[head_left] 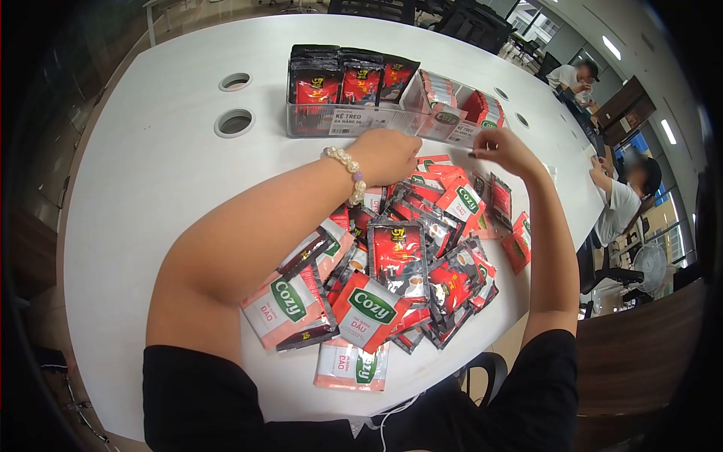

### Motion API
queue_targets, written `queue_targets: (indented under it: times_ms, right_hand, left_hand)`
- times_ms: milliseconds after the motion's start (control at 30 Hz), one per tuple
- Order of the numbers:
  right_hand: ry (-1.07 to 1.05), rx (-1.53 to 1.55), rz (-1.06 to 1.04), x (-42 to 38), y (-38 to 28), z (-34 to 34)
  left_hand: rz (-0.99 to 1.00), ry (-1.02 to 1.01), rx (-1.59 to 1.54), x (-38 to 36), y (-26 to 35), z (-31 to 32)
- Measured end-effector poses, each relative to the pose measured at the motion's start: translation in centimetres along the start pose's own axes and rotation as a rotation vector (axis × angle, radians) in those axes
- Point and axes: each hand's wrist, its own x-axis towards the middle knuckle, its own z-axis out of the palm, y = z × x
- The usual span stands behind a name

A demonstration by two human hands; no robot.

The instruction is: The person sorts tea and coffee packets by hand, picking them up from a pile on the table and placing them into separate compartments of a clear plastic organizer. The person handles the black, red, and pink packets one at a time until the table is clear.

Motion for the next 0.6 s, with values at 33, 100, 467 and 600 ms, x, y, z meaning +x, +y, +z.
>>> queue_targets:
  times_ms: [33, 100, 467, 600]
  right_hand:
    - [0.058, 0.012, -0.011, 0.1, -0.4, -0.4]
    - [0.046, 0.028, 0.018, -0.2, -2.0, -1.6]
    - [-0.411, -0.140, 0.196, -0.9, -0.9, 0.5]
    - [-0.090, -0.096, -0.013, -0.7, -0.2, -0.2]
  left_hand:
    - [0.002, 0.004, -0.001, 0.0, 0.0, 0.0]
    - [0.005, 0.009, -0.007, 0.0, 0.0, 0.0]
    - [-0.016, -0.036, 0.003, -0.1, 0.3, -0.3]
    - [-0.011, -0.012, 0.008, 0.0, 0.1, -0.1]
